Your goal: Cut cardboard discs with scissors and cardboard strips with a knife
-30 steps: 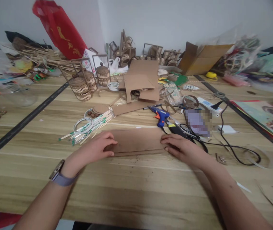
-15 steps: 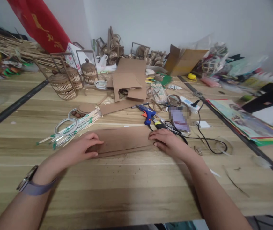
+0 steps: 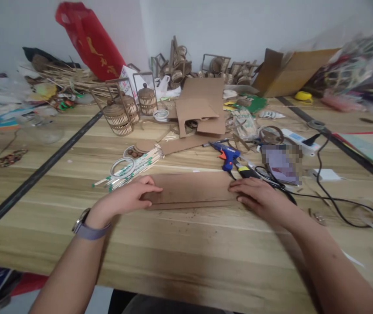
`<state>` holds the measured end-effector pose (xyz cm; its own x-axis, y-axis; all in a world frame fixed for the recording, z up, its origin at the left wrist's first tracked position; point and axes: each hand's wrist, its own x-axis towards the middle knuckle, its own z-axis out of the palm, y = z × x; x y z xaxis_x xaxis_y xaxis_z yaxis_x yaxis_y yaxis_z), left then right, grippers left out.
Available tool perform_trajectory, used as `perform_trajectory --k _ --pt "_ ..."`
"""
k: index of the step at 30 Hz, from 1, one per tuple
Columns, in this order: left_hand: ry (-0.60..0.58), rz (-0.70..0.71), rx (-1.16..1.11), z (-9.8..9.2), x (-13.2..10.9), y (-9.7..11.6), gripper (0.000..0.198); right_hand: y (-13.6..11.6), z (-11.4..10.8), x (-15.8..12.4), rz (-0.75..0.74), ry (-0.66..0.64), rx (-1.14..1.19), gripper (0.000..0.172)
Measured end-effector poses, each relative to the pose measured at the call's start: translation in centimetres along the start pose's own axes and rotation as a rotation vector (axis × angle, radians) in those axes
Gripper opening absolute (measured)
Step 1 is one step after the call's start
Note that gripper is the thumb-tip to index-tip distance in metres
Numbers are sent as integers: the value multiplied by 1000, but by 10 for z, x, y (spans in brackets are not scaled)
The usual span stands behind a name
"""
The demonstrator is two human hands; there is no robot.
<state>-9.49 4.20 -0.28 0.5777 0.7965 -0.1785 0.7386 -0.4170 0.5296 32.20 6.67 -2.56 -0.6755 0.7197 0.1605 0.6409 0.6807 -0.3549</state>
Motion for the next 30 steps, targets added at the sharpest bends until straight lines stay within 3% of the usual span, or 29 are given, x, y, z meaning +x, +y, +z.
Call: perform_trajectory --k 30 --pt "9 -48 57 8 2 6 47 -3 4 -1 16 8 -64 27"
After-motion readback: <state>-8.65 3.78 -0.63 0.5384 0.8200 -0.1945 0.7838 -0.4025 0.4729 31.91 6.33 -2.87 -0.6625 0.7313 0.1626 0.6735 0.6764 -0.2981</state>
